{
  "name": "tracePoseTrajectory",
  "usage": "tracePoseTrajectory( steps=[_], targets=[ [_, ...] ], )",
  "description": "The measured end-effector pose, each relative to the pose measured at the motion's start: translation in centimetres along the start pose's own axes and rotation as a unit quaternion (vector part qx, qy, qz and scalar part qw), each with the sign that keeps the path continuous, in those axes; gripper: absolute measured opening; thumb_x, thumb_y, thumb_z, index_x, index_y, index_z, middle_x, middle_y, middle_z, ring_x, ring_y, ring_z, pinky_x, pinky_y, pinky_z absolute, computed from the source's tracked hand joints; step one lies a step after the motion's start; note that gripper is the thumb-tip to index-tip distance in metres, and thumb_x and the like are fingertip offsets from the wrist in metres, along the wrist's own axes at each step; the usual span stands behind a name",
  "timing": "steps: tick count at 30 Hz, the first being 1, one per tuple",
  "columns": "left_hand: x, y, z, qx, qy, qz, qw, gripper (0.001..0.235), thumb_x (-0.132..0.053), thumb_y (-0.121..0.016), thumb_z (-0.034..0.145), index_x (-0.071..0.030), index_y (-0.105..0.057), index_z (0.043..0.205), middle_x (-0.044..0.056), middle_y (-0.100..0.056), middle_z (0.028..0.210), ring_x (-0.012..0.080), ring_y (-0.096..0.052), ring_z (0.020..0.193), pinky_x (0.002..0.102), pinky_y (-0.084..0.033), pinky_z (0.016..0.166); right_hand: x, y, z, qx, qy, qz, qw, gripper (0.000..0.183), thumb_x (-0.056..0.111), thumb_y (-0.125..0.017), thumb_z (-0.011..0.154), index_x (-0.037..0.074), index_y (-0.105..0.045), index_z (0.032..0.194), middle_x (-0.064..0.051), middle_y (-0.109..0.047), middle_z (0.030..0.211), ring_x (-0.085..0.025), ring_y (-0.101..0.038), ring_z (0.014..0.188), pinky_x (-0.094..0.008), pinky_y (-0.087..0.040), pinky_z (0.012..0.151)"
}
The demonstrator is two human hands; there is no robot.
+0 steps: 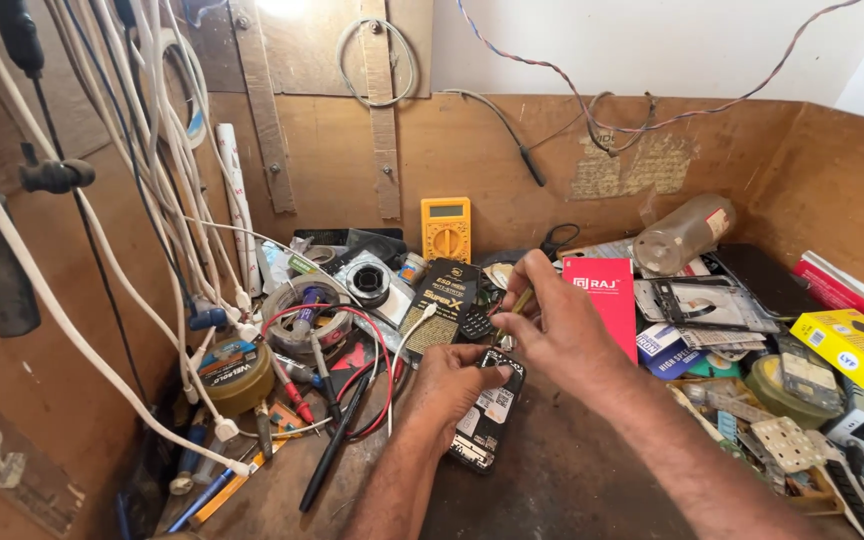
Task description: The person uses a soldering iron to work on a small circuit board, then connects a white USB cable to the board and continues to manipulate it with both hands. The person also uses a small brush to clean the board.
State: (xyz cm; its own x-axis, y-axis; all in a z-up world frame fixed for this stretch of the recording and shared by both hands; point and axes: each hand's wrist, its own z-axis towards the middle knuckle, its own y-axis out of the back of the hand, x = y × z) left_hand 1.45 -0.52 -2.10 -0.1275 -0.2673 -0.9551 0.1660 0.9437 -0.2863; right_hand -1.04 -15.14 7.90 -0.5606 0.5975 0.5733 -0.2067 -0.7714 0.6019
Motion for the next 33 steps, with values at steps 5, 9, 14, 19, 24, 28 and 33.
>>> tracePoseTrajectory(
  steps=[5,9,14,19,24,28,33],
  targets=[
    [0.5,0.2,0.9,0.017,-0.011,0.015,1.0,0.03,0.004,-0.077,0.079,0.006,-0.077,0.11,0.009,-0.078,0.087,0.014,-0.069,0.071,0.028,-0.055,0.061,-0.3,2.2,1.8,0.08,0.05,-0.113,0.989,0.027,0.014,-0.078,0.083,0.003,-0.056,0.094,-0.014,-0.068,0.081,-0.027,-0.07,0.073,-0.041,-0.053,0.064],
    [1.5,0.6,1.0,0.034,-0.037,0.008,0.999,0.029,0.004,-0.077,0.08,0.006,-0.077,0.109,0.009,-0.077,0.087,0.0128,-0.069,0.069,0.028,-0.055,0.06,0.2,2.9,2.3,0.104,0.157,-0.245,0.951,0.04,0.029,-0.083,0.083,-0.002,-0.058,0.087,-0.022,-0.064,0.084,-0.044,-0.063,0.081,-0.052,-0.048,0.068],
    [1.5,0.6,1.1,0.024,-0.035,0.028,0.999,0.029,0.004,-0.079,0.079,0.006,-0.077,0.108,0.008,-0.077,0.086,0.0126,-0.068,0.067,0.029,-0.053,0.058,0.8,3.8,2.8,0.149,0.147,-0.301,0.93,0.039,0.033,-0.081,0.086,0.0,-0.062,0.088,-0.02,-0.064,0.087,-0.043,-0.063,0.087,-0.053,-0.049,0.074],
    [1.4,0.5,0.9,0.04,-0.057,0.031,0.997,0.028,0.005,-0.079,0.079,0.007,-0.077,0.106,0.007,-0.077,0.087,0.012,-0.068,0.069,0.027,-0.054,0.059,0.5,3.2,2.8,0.191,0.196,-0.286,0.918,0.016,0.013,-0.074,0.084,0.001,-0.065,0.087,-0.019,-0.063,0.089,-0.04,-0.066,0.086,-0.051,-0.051,0.073],
    [1.3,0.7,0.7,0.035,-0.028,0.02,0.999,0.026,0.004,-0.077,0.08,0.007,-0.076,0.105,0.01,-0.076,0.085,0.015,-0.069,0.068,0.03,-0.055,0.057,0.4,1.6,3.4,0.168,0.213,-0.384,0.882,0.03,0.027,-0.081,0.091,0.001,-0.068,0.082,-0.02,-0.062,0.087,-0.041,-0.065,0.084,-0.051,-0.052,0.077],
    [1.6,0.8,1.1,0.032,-0.05,0.014,0.998,0.028,0.007,-0.078,0.077,0.008,-0.075,0.105,0.011,-0.076,0.086,0.0153,-0.071,0.069,0.029,-0.056,0.059,0.7,1.9,3.9,0.193,0.244,-0.295,0.904,0.022,0.018,-0.083,0.077,0.001,-0.069,0.078,-0.02,-0.062,0.084,-0.041,-0.065,0.083,-0.051,-0.052,0.072],
    [2.2,0.7,1.8,0.041,-0.076,0.006,0.996,0.026,0.007,-0.077,0.077,0.008,-0.074,0.103,0.011,-0.077,0.087,0.0151,-0.071,0.069,0.029,-0.057,0.06,1.0,1.6,4.1,0.196,0.21,-0.344,0.894,0.025,0.02,-0.084,0.081,0.0,-0.069,0.078,-0.018,-0.063,0.084,-0.039,-0.066,0.084,-0.05,-0.053,0.073]
  ],
)
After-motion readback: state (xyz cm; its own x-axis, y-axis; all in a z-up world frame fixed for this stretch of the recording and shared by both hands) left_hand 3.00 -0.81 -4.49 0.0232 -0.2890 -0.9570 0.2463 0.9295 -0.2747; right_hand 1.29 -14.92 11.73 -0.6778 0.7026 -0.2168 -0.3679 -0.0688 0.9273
